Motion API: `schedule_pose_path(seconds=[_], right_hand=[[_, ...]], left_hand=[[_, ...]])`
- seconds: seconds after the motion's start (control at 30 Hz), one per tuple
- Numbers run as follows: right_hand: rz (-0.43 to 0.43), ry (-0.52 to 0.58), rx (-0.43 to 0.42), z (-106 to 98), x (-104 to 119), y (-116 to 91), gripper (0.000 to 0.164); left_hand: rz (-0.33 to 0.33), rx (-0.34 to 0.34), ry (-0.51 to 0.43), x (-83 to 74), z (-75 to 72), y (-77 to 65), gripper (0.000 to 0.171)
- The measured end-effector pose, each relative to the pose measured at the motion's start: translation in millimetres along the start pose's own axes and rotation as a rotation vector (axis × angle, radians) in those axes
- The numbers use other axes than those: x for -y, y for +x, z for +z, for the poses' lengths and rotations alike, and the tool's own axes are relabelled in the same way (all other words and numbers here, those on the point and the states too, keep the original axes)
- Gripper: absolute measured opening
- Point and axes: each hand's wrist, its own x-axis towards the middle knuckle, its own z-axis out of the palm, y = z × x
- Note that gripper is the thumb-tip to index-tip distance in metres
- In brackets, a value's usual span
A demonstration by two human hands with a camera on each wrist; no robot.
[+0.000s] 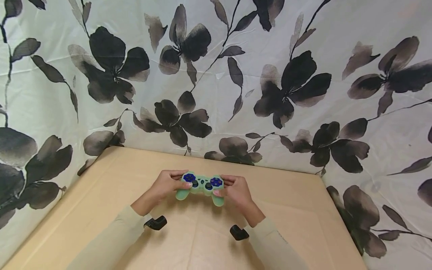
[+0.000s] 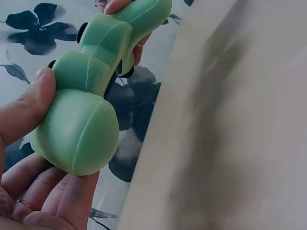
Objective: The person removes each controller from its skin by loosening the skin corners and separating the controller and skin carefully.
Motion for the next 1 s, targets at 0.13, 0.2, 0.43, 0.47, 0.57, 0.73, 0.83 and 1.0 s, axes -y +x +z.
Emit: schedule_pose_path(seconds=[0.13,0.2,0.43,0.47,0.57,0.73,0.83,1.0], right_hand=[[-0.006,-0.008,0.012,-3,10,-5,0.06],[-0.006,-0.013,0.01,-6,13,-9,0.06],[-0.001,-0.018,0.006,-9,24,-20,0.061],[0.006,-0.014,0.001,-9,24,-21,0.061],[0.011,-0.008,-0.006,-9,28,-25,0.06],[0.015,-0.016,-0.006,-11,34,-33,0.061],[0.012,-0.028,-0.008,-12,38,-36,0.062],[0.011,-0.035,-0.015,-11,43,-42,0.06]], left_hand=[[-0.004,-0.003,0.024,-10.8,-1.3,-4.2,0.066],[0.006,0.001,0.03,-14.0,-0.4,-6.7,0.067],[0.007,0.016,0.005,-24.7,1.1,-16.7,0.068],[0.003,0.018,0.004,-26.0,1.1,-18.1,0.069],[0.006,0.027,0.001,-30.2,1.0,-22.5,0.072],[0.005,0.048,-0.013,-38.3,0.7,-30.3,0.071],[0.007,0.054,-0.018,-43.1,0.5,-34.2,0.069],[0.002,0.054,-0.019,-49.3,0.6,-39.8,0.069]])
